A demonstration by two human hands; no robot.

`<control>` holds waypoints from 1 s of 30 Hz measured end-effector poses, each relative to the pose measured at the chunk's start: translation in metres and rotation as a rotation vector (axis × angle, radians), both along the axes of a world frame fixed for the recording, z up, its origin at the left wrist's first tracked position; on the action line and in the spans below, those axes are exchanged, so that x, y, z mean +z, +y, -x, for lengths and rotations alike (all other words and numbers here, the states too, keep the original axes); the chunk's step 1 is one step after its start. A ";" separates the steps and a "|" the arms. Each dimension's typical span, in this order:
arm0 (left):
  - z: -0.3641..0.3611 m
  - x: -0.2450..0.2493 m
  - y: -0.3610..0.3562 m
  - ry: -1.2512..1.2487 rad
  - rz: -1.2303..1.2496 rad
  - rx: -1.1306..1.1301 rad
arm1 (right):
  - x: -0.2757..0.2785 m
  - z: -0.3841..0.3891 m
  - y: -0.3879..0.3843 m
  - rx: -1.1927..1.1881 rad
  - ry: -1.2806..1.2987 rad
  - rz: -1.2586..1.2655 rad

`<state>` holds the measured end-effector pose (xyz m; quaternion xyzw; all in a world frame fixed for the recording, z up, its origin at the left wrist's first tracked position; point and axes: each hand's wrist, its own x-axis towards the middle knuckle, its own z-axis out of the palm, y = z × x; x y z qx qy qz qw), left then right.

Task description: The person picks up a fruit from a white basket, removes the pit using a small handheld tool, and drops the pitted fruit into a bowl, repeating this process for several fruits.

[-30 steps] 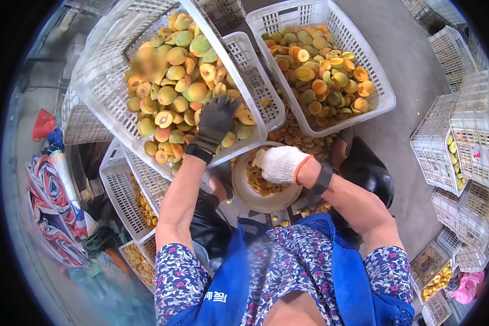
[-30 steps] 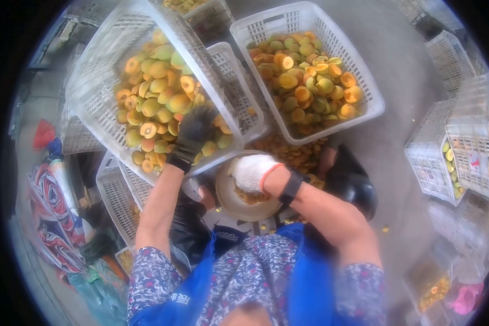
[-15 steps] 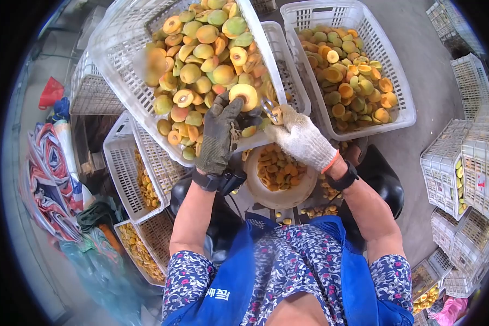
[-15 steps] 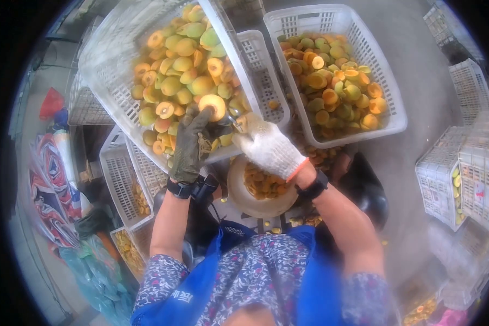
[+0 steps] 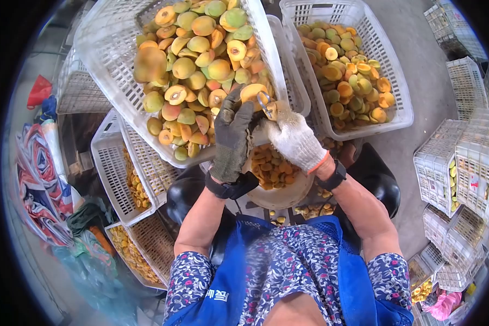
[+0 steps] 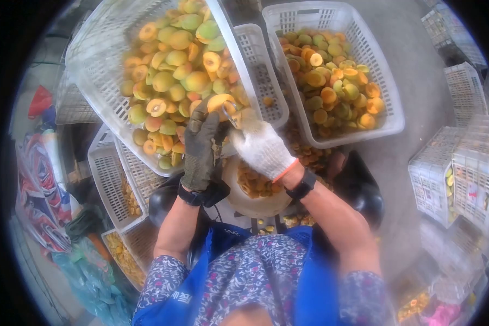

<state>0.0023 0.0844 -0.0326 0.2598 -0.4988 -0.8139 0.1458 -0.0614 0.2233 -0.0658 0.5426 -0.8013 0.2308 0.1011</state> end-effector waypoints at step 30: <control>-0.008 -0.021 -0.024 0.152 0.001 -0.247 | 0.034 0.001 -0.005 0.005 -1.833 -0.257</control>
